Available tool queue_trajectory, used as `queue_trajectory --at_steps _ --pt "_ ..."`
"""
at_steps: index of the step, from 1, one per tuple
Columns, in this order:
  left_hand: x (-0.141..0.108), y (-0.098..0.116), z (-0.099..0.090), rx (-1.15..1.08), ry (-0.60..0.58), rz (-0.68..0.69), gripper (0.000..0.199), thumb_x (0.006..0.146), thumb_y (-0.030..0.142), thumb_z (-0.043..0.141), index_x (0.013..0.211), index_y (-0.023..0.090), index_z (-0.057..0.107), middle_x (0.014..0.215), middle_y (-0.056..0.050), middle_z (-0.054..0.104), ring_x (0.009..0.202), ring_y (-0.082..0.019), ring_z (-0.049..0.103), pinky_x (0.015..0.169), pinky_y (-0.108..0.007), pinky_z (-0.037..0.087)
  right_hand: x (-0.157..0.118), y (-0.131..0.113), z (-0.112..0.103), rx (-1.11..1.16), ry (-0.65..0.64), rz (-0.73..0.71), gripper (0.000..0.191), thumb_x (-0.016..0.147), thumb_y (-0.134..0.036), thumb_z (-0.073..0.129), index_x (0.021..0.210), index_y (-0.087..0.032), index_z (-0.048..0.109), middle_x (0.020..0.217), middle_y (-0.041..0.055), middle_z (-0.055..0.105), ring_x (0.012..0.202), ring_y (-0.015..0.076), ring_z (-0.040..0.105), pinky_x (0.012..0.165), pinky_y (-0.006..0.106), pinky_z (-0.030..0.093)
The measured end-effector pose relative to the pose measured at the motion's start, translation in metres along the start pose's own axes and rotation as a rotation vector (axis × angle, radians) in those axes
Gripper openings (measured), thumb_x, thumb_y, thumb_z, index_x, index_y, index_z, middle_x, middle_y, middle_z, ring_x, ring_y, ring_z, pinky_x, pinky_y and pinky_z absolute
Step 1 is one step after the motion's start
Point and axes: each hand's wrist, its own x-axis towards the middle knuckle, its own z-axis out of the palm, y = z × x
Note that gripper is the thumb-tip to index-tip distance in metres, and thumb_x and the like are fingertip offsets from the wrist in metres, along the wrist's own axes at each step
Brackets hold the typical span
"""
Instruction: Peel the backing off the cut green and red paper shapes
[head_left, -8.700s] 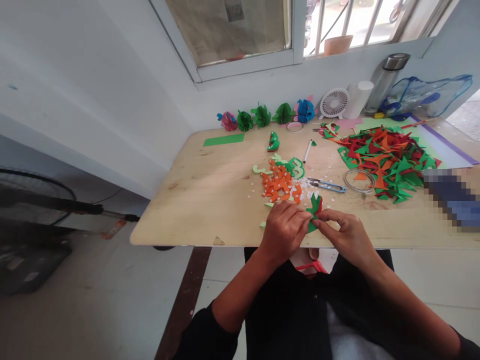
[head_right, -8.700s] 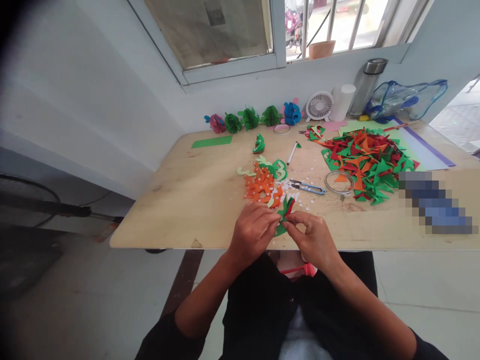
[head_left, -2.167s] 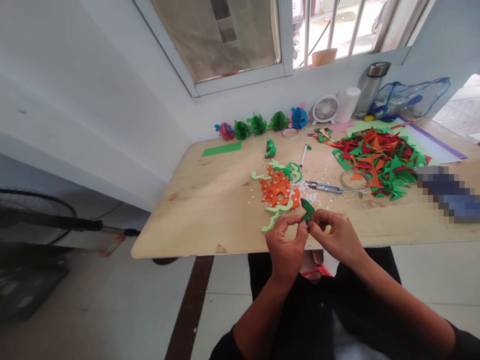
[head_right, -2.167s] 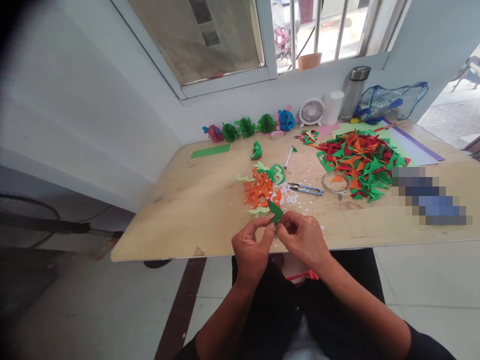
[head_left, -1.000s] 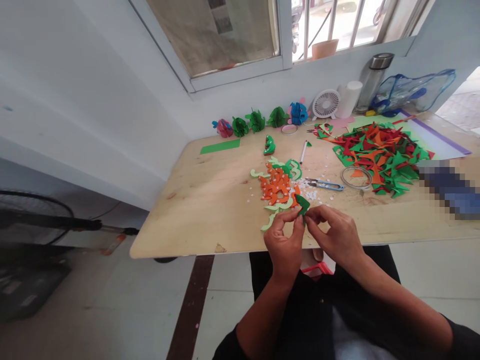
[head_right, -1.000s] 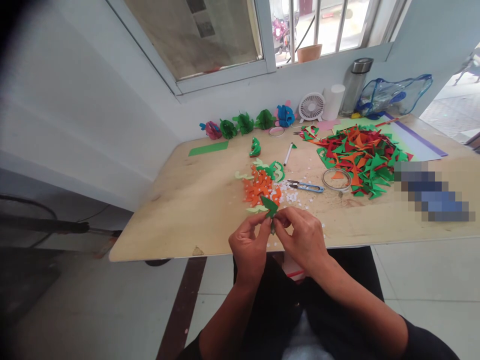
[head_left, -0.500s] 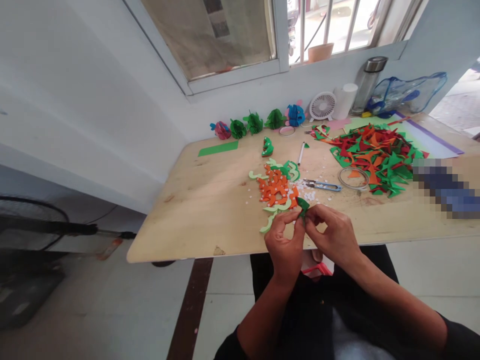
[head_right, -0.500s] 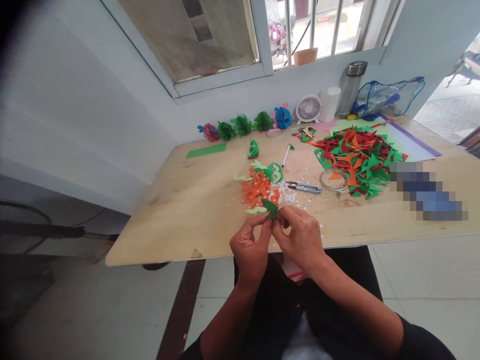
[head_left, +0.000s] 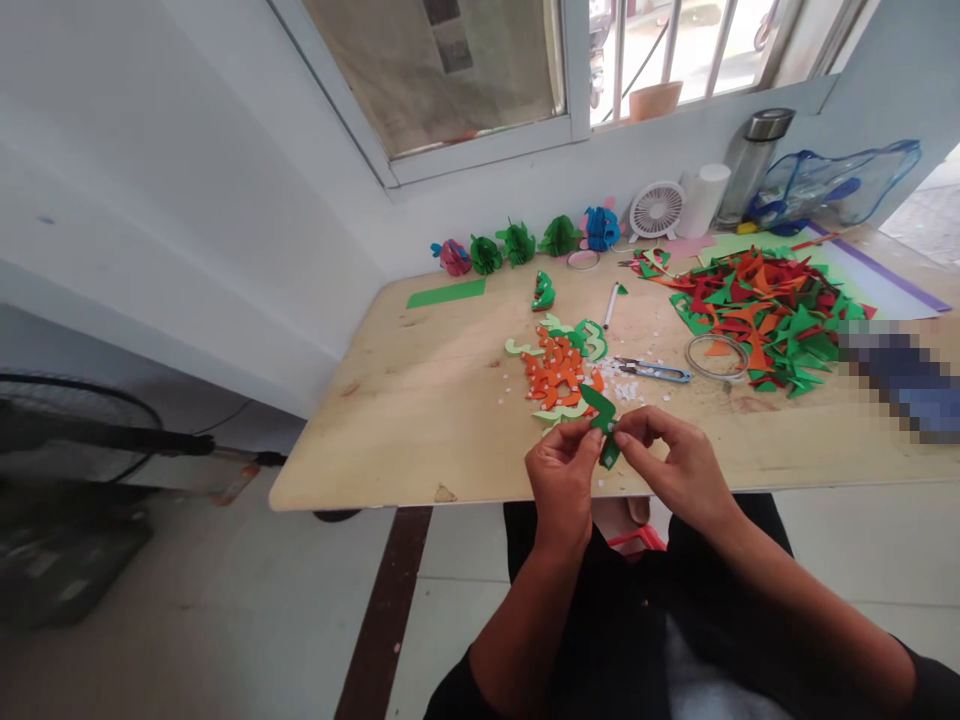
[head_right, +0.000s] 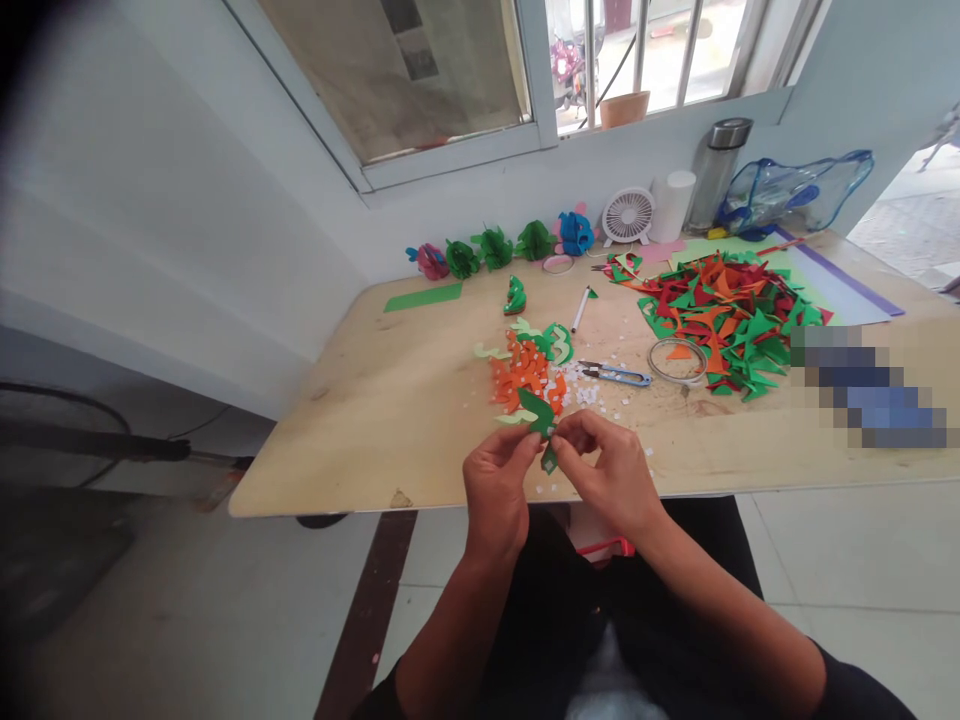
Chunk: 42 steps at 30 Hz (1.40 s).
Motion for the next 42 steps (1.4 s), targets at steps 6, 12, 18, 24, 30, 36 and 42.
queue_trajectory --at_steps 6,12,18,24,30,36,42 --pt "0.001 -0.005 -0.002 0.09 -0.021 0.076 0.014 0.065 0.024 0.073 0.075 0.015 0.071 0.073 -0.004 0.072 0.07 -0.016 0.066 0.068 -0.027 0.053 0.001 0.001 0.003 -0.11 0.033 -0.066 0.012 0.081 -0.029 0.056 0.073 -0.021 0.056 0.062 0.0007 0.062 0.058 0.0141 0.055 0.058 0.026 0.046" --pt "0.001 -0.005 -0.001 0.077 -0.029 0.077 0.013 0.065 0.023 0.073 0.076 0.016 0.072 0.074 -0.003 0.073 0.07 -0.015 0.066 0.068 -0.026 0.052 0.002 0.0 0.002 -0.056 0.027 -0.043 0.01 0.081 -0.025 0.055 0.073 -0.02 0.056 0.063 0.0 0.061 0.058 0.0134 0.054 0.059 0.026 0.046" --pt "0.001 0.003 0.001 -0.079 -0.028 -0.084 0.013 0.059 0.02 0.075 0.069 0.014 0.07 0.068 -0.002 0.071 0.062 -0.012 0.063 0.065 -0.025 0.051 0.005 0.001 -0.001 0.217 -0.086 0.112 0.016 0.079 -0.031 0.059 0.07 -0.018 0.056 0.058 -0.001 0.058 0.053 0.0117 0.05 0.05 0.023 0.043" --pt "0.006 0.01 -0.002 -0.163 -0.016 -0.238 0.014 0.055 0.019 0.075 0.067 0.014 0.069 0.061 0.0 0.067 0.056 -0.01 0.06 0.062 -0.024 0.048 0.001 0.02 -0.015 0.323 -0.01 0.224 0.017 0.077 -0.034 0.063 0.073 -0.018 0.058 0.062 -0.0015 0.056 0.056 0.0112 0.051 0.05 0.021 0.042" --pt "0.009 0.01 -0.004 -0.154 0.004 -0.185 0.015 0.055 0.018 0.076 0.067 0.013 0.068 0.059 0.0 0.067 0.055 -0.009 0.059 0.062 -0.023 0.046 -0.018 0.036 -0.025 0.133 -0.215 0.192 0.015 0.078 -0.031 0.058 0.068 -0.02 0.057 0.062 -0.0007 0.058 0.057 0.0154 0.059 0.049 0.024 0.045" --pt "0.008 0.012 -0.003 -0.12 -0.036 -0.167 0.015 0.056 0.018 0.076 0.068 0.014 0.069 0.061 0.0 0.068 0.055 -0.009 0.06 0.062 -0.024 0.047 -0.021 0.035 -0.022 0.02 -0.215 0.176 0.012 0.079 -0.027 0.055 0.069 -0.021 0.056 0.065 -0.0003 0.061 0.057 0.0157 0.06 0.048 0.024 0.045" --pt "0.009 0.012 -0.006 -0.065 -0.087 -0.113 0.012 0.059 0.019 0.075 0.068 0.014 0.069 0.059 0.0 0.067 0.054 -0.01 0.059 0.059 -0.022 0.048 -0.018 0.039 -0.02 0.053 -0.154 0.143 0.011 0.074 -0.028 0.061 0.066 -0.021 0.056 0.069 0.0002 0.063 0.061 0.0156 0.061 0.053 0.025 0.049"
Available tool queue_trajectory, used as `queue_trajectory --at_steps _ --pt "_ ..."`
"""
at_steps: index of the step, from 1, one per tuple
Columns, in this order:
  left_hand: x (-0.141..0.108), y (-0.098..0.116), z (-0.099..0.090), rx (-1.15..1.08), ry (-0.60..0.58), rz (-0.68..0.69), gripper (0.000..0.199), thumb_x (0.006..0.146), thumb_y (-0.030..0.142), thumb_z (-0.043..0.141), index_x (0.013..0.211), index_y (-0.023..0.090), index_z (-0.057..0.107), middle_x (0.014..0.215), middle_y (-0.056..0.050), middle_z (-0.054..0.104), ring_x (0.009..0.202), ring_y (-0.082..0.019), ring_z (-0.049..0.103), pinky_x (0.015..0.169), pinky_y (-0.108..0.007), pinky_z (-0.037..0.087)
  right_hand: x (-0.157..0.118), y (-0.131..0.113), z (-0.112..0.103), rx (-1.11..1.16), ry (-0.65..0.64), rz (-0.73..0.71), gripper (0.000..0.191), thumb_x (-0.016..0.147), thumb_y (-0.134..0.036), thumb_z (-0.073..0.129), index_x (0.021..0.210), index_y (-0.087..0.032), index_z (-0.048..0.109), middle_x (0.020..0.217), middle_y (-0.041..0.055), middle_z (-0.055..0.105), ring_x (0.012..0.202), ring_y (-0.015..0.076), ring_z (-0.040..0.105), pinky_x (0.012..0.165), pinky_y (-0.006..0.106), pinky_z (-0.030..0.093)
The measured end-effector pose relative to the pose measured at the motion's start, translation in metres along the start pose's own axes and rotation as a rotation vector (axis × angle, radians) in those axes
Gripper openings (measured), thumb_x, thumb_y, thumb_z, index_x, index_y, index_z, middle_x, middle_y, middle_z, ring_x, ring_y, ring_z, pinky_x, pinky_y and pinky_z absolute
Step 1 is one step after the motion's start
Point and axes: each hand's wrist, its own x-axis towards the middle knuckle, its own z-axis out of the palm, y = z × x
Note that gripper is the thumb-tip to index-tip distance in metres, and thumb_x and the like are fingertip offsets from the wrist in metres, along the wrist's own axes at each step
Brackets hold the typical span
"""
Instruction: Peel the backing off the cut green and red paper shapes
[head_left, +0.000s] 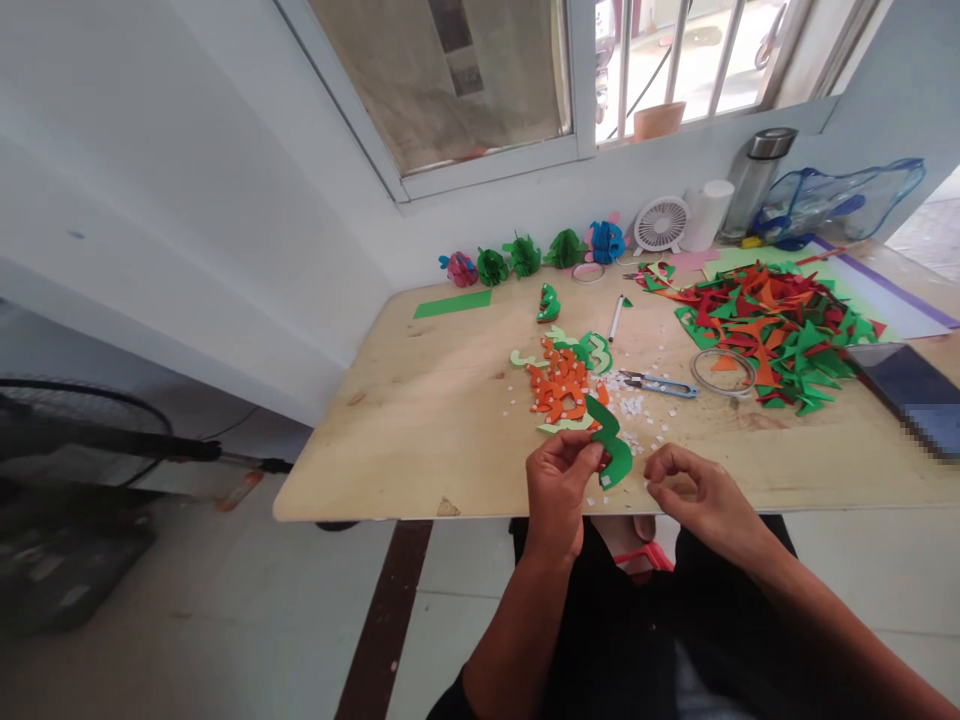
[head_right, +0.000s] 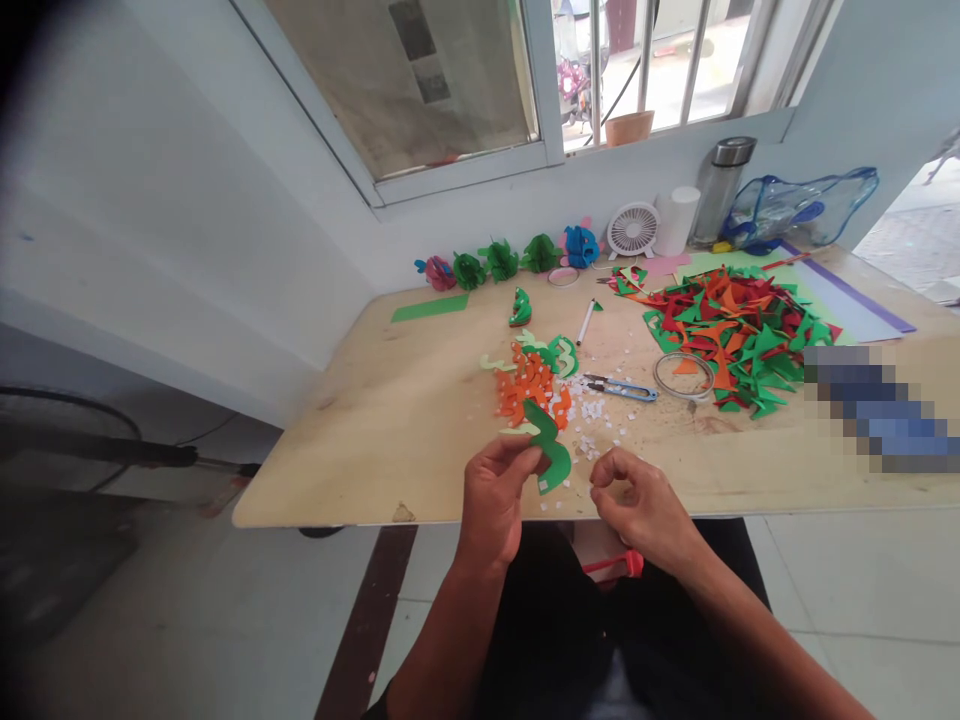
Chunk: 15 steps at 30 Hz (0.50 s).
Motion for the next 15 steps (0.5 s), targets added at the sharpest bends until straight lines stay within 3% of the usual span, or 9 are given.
queue_trajectory --at_steps 2,5,10,15 --pt "0.0 0.0 0.0 0.025 -0.009 0.012 0.012 0.06 0.021 0.075 0.069 0.014 0.069 0.059 0.0 0.066 0.054 -0.01 0.059 0.058 -0.022 0.048 0.001 0.003 0.0 0.054 -0.001 0.004 0.006 0.073 -0.026 0.063 0.076 -0.022 0.06 0.069 -0.0003 0.062 0.065 0.0165 0.061 0.06 0.027 0.05" --pt "0.0 0.0 -0.001 0.071 -0.029 0.023 0.014 0.06 0.022 0.076 0.07 0.014 0.07 0.06 0.0 0.067 0.055 -0.011 0.06 0.058 -0.022 0.048 0.004 -0.001 0.001 0.154 0.025 0.063 0.015 0.078 -0.033 0.062 0.087 -0.022 0.065 0.068 0.0005 0.063 0.069 0.0189 0.063 0.066 0.03 0.051" --pt "-0.001 -0.002 -0.003 0.151 -0.121 0.009 0.014 0.063 0.023 0.075 0.072 0.015 0.069 0.064 -0.002 0.068 0.059 -0.013 0.062 0.06 -0.024 0.05 0.016 -0.026 0.004 0.426 0.03 0.074 0.026 0.077 -0.042 0.065 0.095 -0.023 0.067 0.094 0.0042 0.07 0.095 0.022 0.063 0.082 0.031 0.049" --pt "0.0 -0.005 -0.004 0.185 -0.178 -0.049 0.013 0.063 0.023 0.074 0.071 0.014 0.069 0.063 -0.001 0.067 0.058 -0.011 0.06 0.059 -0.022 0.047 0.024 -0.039 0.012 0.507 0.026 0.133 0.024 0.072 -0.04 0.07 0.084 -0.02 0.066 0.072 0.0008 0.066 0.066 0.0163 0.06 0.062 0.027 0.049"
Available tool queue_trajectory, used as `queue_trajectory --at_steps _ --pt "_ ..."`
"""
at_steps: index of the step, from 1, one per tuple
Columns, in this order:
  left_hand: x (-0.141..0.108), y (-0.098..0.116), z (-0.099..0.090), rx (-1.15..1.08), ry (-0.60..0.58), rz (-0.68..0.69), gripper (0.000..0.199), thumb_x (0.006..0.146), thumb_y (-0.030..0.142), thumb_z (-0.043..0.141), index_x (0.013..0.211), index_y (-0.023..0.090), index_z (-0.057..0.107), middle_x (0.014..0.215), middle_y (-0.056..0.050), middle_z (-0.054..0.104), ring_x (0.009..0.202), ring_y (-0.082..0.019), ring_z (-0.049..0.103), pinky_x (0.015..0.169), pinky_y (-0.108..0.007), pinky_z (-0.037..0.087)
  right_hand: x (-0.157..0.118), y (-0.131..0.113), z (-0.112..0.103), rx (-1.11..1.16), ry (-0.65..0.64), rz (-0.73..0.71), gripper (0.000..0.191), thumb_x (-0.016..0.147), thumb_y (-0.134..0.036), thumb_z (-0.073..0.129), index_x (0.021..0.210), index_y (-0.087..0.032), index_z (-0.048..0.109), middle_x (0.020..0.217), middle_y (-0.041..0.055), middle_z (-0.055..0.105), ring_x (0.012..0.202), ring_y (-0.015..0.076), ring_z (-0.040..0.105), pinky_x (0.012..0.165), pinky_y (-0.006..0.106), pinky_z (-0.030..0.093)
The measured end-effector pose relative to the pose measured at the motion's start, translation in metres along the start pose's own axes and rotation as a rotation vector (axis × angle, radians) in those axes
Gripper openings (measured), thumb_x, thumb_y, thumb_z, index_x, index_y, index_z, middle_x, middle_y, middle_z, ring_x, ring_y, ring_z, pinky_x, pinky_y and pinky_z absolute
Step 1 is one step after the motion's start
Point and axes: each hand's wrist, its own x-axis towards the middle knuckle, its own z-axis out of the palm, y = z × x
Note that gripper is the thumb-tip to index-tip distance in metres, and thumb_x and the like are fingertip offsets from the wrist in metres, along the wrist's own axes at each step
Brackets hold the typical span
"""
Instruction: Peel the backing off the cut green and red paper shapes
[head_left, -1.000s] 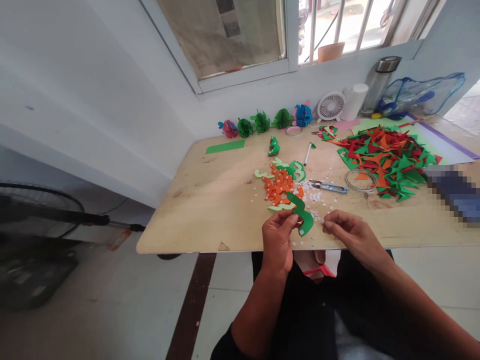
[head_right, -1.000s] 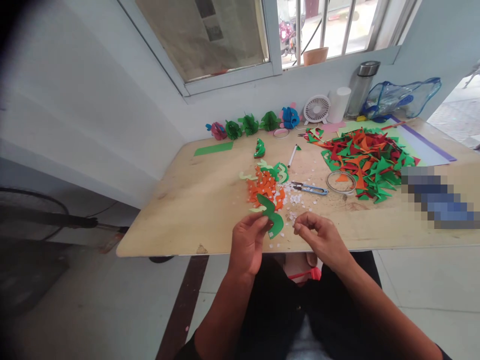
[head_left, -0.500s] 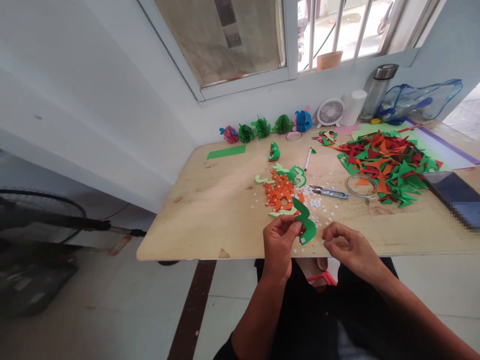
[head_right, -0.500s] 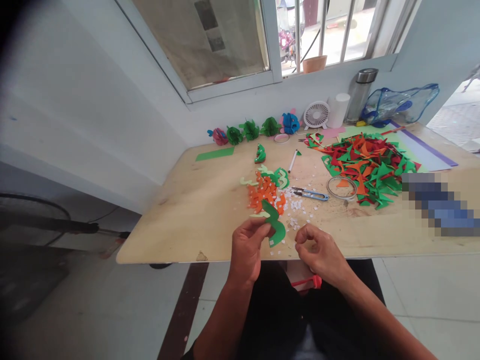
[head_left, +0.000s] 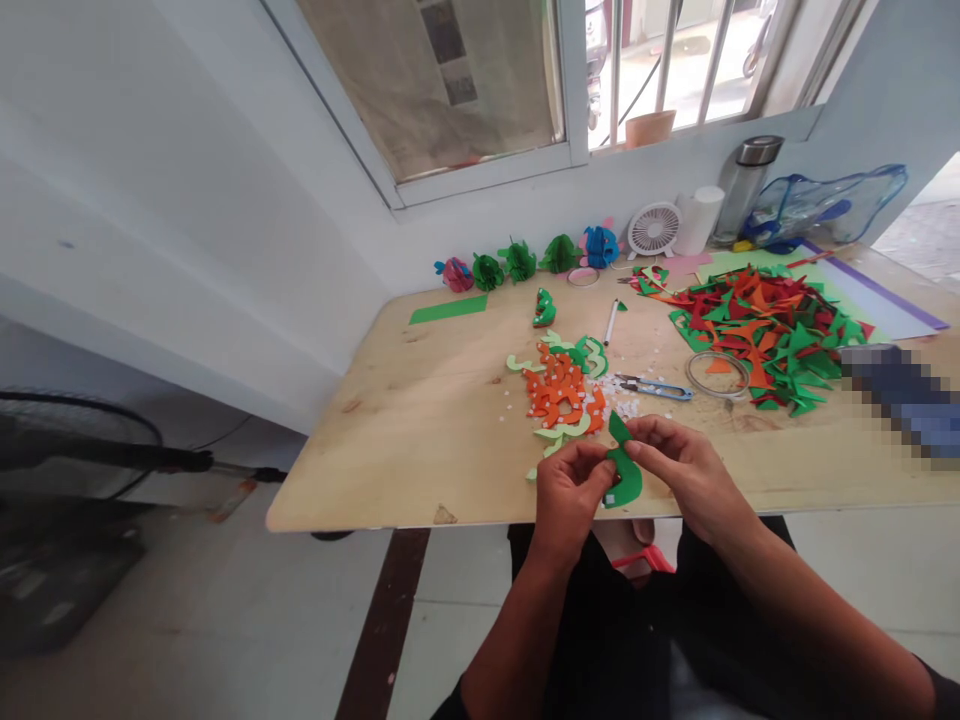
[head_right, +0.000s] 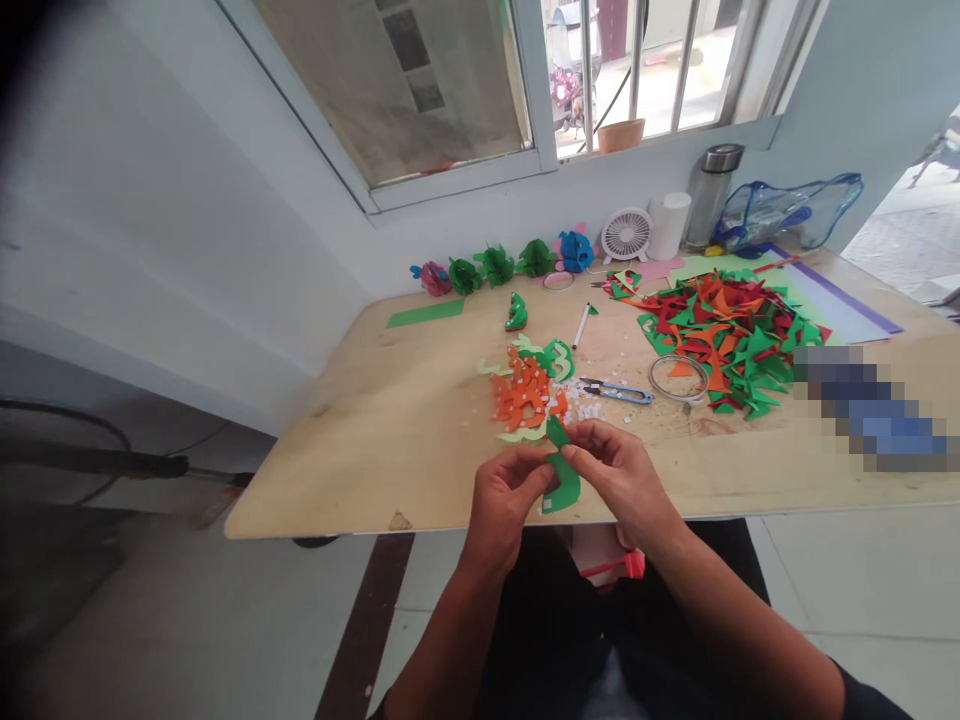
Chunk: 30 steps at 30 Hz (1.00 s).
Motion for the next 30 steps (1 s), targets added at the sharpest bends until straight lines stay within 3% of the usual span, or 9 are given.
queue_trajectory --at_steps 4,7,10,14,18,30 --pt "0.003 0.0 0.0 -0.108 0.034 -0.067 0.017 0.061 0.024 0.076 0.073 0.013 0.069 0.064 -0.001 0.068 0.057 -0.01 0.059 0.059 -0.021 0.046 0.002 0.006 0.0 -0.193 0.113 -0.153 0.018 0.074 -0.035 0.067 0.083 -0.019 0.067 0.073 0.0016 0.064 0.069 0.0173 0.058 0.067 0.03 0.047" --pt "0.002 0.001 -0.002 -0.153 -0.02 -0.118 0.025 0.063 0.028 0.076 0.082 0.013 0.071 0.073 -0.004 0.07 0.064 -0.012 0.061 0.062 -0.022 0.047 0.006 0.011 -0.004 -0.255 0.152 -0.235 0.014 0.077 -0.031 0.065 0.085 -0.02 0.068 0.075 0.0016 0.064 0.074 0.0181 0.058 0.07 0.031 0.046" --pt "0.0 0.0 -0.005 -0.09 -0.083 -0.138 0.025 0.063 0.029 0.075 0.083 0.013 0.071 0.074 -0.004 0.069 0.059 -0.012 0.061 0.054 -0.022 0.044 0.009 0.013 -0.007 -0.261 0.177 -0.278 0.012 0.077 -0.029 0.065 0.086 -0.021 0.068 0.077 0.0012 0.064 0.075 0.0175 0.057 0.07 0.03 0.045" --pt "0.0 -0.003 -0.005 -0.006 -0.081 -0.089 0.017 0.062 0.021 0.074 0.077 0.015 0.07 0.067 -0.001 0.066 0.055 -0.01 0.059 0.051 -0.021 0.042 0.013 0.012 -0.007 -0.156 0.183 -0.254 0.011 0.076 -0.029 0.067 0.085 -0.022 0.068 0.074 0.0001 0.064 0.068 0.0151 0.057 0.063 0.027 0.045" --pt "0.001 -0.004 -0.004 0.075 -0.073 -0.055 0.01 0.064 0.018 0.07 0.074 0.015 0.069 0.066 -0.001 0.066 0.055 -0.01 0.058 0.052 -0.021 0.043 0.015 0.006 -0.007 -0.034 0.109 -0.198 0.016 0.075 -0.03 0.068 0.089 -0.022 0.068 0.081 0.0009 0.067 0.072 0.0153 0.06 0.064 0.026 0.048" --pt "-0.007 -0.003 -0.007 0.067 -0.109 -0.113 0.013 0.064 0.02 0.073 0.075 0.015 0.069 0.067 -0.001 0.066 0.057 -0.011 0.058 0.055 -0.022 0.044 0.016 0.015 -0.01 -0.22 0.189 -0.231 0.011 0.076 -0.026 0.064 0.084 -0.02 0.069 0.074 0.0012 0.066 0.068 0.0156 0.06 0.065 0.028 0.048"
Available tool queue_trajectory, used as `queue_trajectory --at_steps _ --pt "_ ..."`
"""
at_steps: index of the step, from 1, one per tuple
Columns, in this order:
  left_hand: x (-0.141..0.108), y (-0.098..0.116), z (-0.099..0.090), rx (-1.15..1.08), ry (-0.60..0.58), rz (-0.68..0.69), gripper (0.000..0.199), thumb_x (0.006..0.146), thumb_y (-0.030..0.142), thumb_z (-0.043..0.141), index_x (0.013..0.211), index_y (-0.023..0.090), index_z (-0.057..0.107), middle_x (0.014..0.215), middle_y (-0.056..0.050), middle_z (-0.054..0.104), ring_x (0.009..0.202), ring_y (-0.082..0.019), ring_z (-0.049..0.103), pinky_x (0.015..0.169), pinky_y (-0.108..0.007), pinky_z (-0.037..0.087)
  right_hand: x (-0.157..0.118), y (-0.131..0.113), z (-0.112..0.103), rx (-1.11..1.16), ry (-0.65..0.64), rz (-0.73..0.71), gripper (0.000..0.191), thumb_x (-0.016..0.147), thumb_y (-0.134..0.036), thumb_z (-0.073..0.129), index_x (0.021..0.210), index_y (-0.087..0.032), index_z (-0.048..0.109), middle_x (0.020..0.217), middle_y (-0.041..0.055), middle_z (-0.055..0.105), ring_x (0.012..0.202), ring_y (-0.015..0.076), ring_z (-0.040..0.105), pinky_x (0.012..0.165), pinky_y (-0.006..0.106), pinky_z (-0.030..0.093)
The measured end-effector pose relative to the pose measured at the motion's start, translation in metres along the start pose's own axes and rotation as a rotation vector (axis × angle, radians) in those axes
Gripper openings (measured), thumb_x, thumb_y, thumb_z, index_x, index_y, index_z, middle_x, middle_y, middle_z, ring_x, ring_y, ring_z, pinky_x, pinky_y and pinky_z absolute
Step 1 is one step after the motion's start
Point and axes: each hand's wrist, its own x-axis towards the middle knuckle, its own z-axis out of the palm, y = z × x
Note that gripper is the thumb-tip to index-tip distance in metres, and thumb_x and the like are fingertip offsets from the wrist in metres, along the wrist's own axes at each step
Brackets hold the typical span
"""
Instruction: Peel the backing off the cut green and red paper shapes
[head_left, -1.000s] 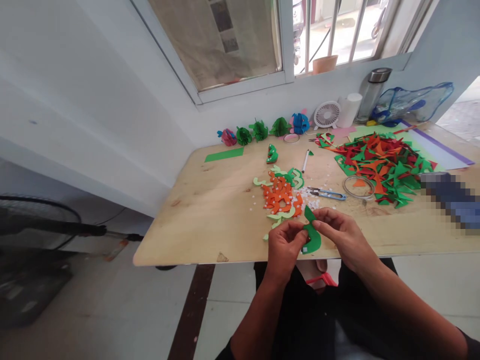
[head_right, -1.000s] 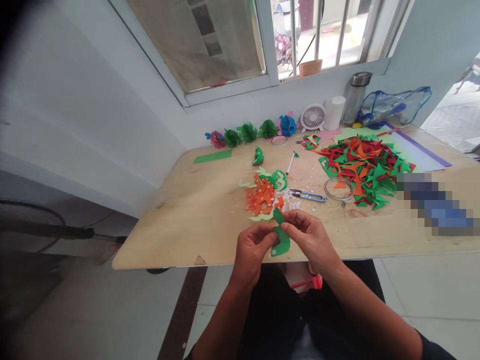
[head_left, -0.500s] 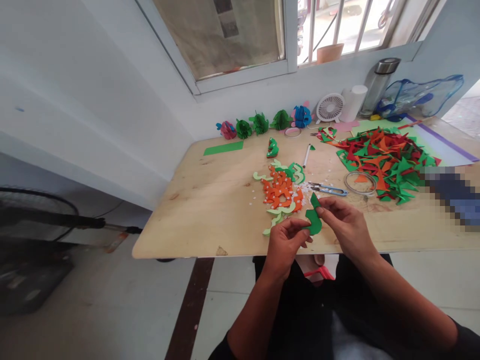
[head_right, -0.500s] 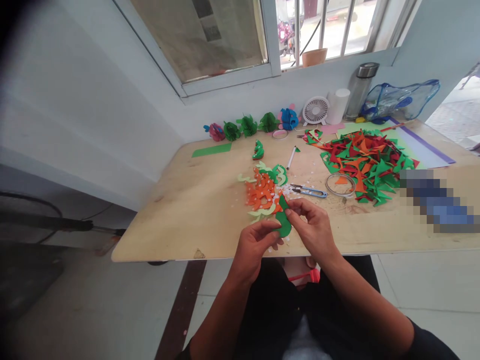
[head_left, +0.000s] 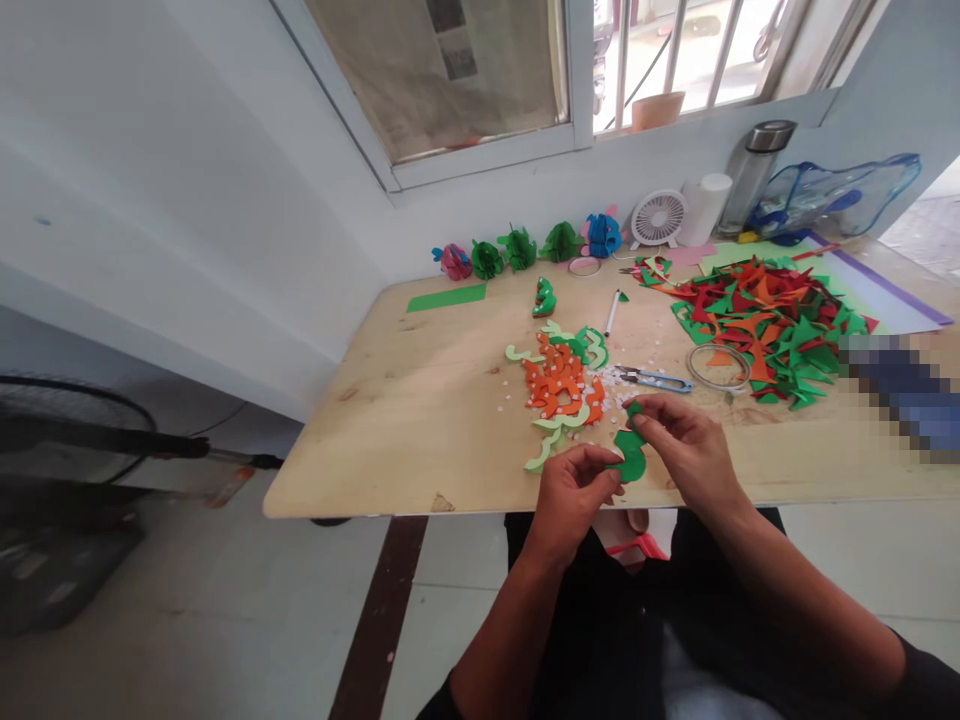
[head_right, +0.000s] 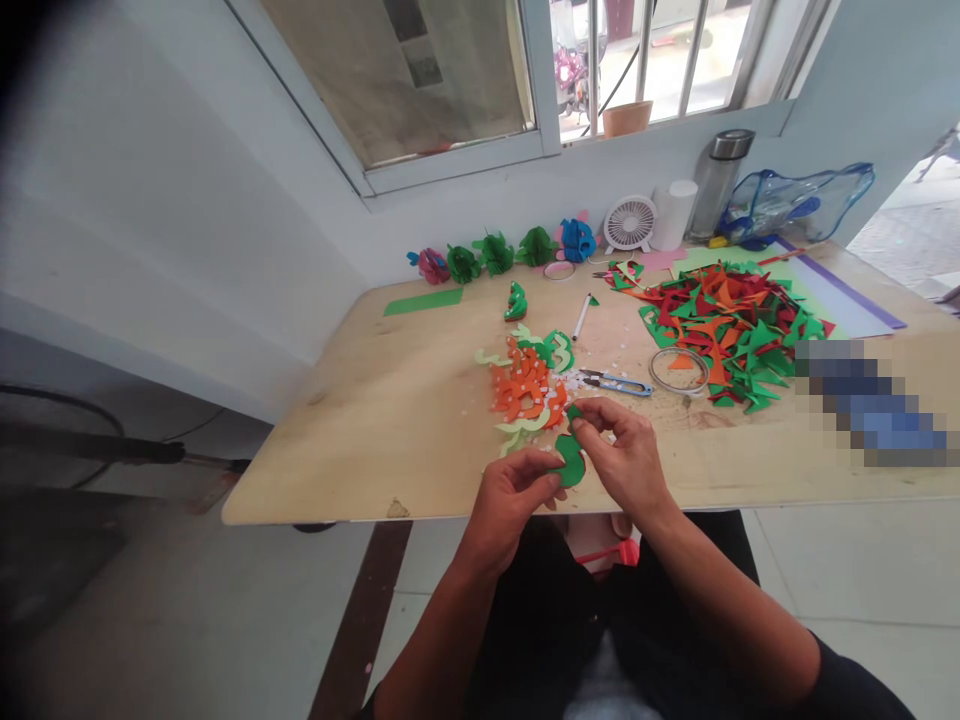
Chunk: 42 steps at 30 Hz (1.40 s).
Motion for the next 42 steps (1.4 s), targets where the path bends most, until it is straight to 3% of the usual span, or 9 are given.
queue_trajectory --at_steps 6,11,17,22,25,33,42 --pt "-0.003 0.008 -0.013 -0.071 -0.175 -0.016 0.032 0.066 0.027 0.075 0.097 0.018 0.071 0.102 -0.01 0.069 0.098 -0.023 0.061 0.076 -0.029 0.049 -0.004 -0.012 0.003 0.173 -0.001 0.056 0.01 0.075 -0.029 0.065 0.081 -0.02 0.067 0.072 0.0004 0.066 0.064 0.0139 0.058 0.058 0.024 0.047" --pt "0.007 0.013 -0.003 -0.094 -0.01 0.058 0.022 0.065 0.029 0.075 0.083 0.015 0.072 0.082 -0.006 0.072 0.076 -0.017 0.064 0.074 -0.028 0.049 -0.007 -0.016 0.005 0.114 -0.02 0.048 0.013 0.075 -0.031 0.065 0.081 -0.02 0.066 0.07 0.0012 0.066 0.065 0.0155 0.059 0.058 0.026 0.048" --pt "0.014 0.012 0.008 -0.059 0.055 0.103 0.01 0.063 0.021 0.074 0.069 0.014 0.069 0.063 0.0 0.066 0.059 -0.01 0.058 0.059 -0.022 0.046 -0.009 -0.01 0.004 0.116 -0.038 0.037 0.018 0.076 -0.032 0.066 0.09 -0.021 0.068 0.081 0.0017 0.069 0.076 0.0176 0.063 0.068 0.028 0.05" --pt "0.015 0.011 0.006 -0.102 0.192 0.182 0.013 0.062 0.023 0.074 0.07 0.015 0.068 0.064 0.001 0.065 0.059 -0.009 0.057 0.058 -0.021 0.046 -0.015 -0.012 0.002 0.181 -0.208 0.104 0.021 0.075 -0.034 0.068 0.092 -0.022 0.07 0.089 0.0029 0.072 0.086 0.0201 0.064 0.076 0.03 0.051" --pt "0.016 0.011 0.006 -0.106 0.205 0.19 0.012 0.062 0.022 0.073 0.07 0.015 0.068 0.063 0.001 0.065 0.058 -0.009 0.057 0.058 -0.02 0.046 -0.018 -0.011 0.0 0.175 -0.273 0.118 0.02 0.076 -0.036 0.067 0.089 -0.021 0.071 0.087 0.0032 0.072 0.084 0.0202 0.064 0.076 0.03 0.05" --pt "0.013 0.01 0.006 -0.045 0.182 0.212 0.011 0.064 0.023 0.072 0.071 0.016 0.068 0.065 0.0 0.065 0.06 -0.011 0.057 0.059 -0.021 0.047 -0.014 -0.012 0.001 0.283 -0.128 0.222 0.02 0.07 -0.031 0.066 0.088 -0.021 0.068 0.077 0.0017 0.068 0.072 0.0168 0.06 0.069 0.028 0.048" --pt "0.008 0.009 0.002 0.186 0.167 0.334 0.01 0.07 0.024 0.067 0.076 0.017 0.069 0.071 -0.002 0.067 0.067 -0.014 0.06 0.065 -0.025 0.048 -0.013 -0.025 0.007 0.374 -0.167 0.212 0.025 0.071 -0.029 0.067 0.095 -0.023 0.065 0.089 0.0034 0.07 0.088 0.02 0.064 0.076 0.031 0.049"
